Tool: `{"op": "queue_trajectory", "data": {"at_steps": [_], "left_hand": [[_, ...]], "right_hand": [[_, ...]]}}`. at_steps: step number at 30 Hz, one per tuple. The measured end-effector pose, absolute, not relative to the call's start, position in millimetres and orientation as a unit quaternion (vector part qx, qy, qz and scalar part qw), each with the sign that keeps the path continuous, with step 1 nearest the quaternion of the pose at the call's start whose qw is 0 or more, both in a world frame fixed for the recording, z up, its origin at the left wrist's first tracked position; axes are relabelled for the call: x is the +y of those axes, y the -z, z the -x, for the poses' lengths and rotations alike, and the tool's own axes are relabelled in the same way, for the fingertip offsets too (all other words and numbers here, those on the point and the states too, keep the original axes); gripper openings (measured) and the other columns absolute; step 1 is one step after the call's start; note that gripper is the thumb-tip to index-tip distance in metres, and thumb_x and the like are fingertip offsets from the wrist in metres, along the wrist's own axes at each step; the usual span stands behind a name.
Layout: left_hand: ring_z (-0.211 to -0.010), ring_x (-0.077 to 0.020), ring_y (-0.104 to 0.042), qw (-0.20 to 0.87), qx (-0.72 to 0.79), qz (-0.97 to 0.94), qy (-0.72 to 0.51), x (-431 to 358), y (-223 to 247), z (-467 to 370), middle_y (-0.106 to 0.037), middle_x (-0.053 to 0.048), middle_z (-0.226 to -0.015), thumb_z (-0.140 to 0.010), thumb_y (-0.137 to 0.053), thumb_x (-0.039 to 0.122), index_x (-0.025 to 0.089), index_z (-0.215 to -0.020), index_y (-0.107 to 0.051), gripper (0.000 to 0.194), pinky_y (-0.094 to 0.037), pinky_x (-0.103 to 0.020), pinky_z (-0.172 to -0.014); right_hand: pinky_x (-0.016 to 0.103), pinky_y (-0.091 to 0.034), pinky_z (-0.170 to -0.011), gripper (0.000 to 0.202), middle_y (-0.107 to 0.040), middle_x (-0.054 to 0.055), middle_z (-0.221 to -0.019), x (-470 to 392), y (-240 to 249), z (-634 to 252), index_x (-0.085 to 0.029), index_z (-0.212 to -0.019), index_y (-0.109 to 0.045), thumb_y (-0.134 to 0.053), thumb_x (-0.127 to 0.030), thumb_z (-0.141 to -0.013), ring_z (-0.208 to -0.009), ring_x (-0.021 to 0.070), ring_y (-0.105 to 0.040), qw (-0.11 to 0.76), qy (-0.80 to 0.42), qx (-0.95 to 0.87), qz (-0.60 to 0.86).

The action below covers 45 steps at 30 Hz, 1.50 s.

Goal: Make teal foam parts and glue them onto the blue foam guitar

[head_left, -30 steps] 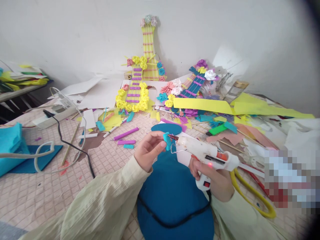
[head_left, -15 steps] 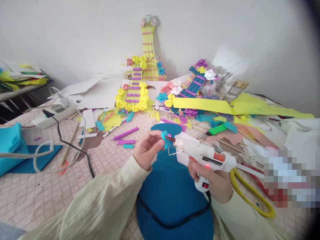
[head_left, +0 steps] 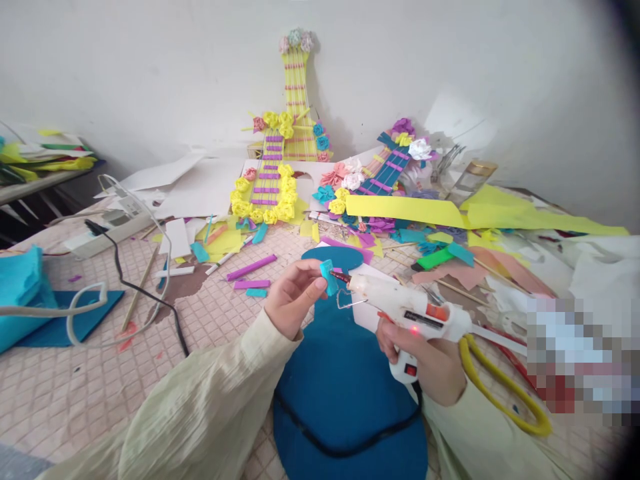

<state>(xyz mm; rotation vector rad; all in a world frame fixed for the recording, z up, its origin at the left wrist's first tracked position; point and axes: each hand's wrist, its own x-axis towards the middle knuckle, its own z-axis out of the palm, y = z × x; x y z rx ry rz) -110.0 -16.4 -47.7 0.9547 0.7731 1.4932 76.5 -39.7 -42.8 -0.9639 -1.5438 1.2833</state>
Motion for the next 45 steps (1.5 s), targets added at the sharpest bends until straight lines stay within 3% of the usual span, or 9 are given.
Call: {"op": "queue_trajectory", "data": {"at_steps": [5,18,45], "left_hand": [[-0.066,-0.011,-0.053,0.569,0.326,-0.409,-0.634,-16.6,47.8,110.8,-0.058,-0.001,-0.079,-0.064,-0.072,0.031,0.019,-0.087,-0.058,0.029,-0.044,-0.025,-0.059],[-0.063,-0.0102,-0.054,0.58,0.339,-0.369,-0.643,-15.6,42.9,109.4,-0.057,0.001,-0.073,-0.055,-0.078,0.033,0.019,-0.08,-0.059,0.035,-0.046,-0.024,-0.057],[-0.069,-0.0109,-0.061,0.575,0.268,-0.356,-0.686,-9.6,49.4,110.5,-0.065,0.001,-0.074,-0.058,-0.076,0.025,0.022,-0.081,-0.062,0.027,-0.048,-0.02,-0.058]], "right_hand": [[0.028,-0.039,-0.043,0.035,-0.046,0.0,-0.042,-41.0,41.9,-76.1,-0.019,-0.049,-0.045,-0.053,-0.039,-0.077,-0.043,0.0141,-0.048,0.434,-0.517,-0.625,0.392],[0.028,-0.04,-0.047,0.038,-0.045,-0.001,-0.04,-38.3,48.7,-78.0,-0.019,-0.046,-0.045,-0.053,-0.038,-0.078,-0.045,0.0138,-0.048,0.438,-0.531,-0.607,0.397],[0.028,-0.039,-0.043,0.039,-0.045,0.001,-0.041,-41.2,44.4,-78.4,-0.019,-0.045,-0.047,-0.053,-0.04,-0.077,-0.046,0.0147,-0.049,0.422,-0.524,-0.62,0.403]]}}
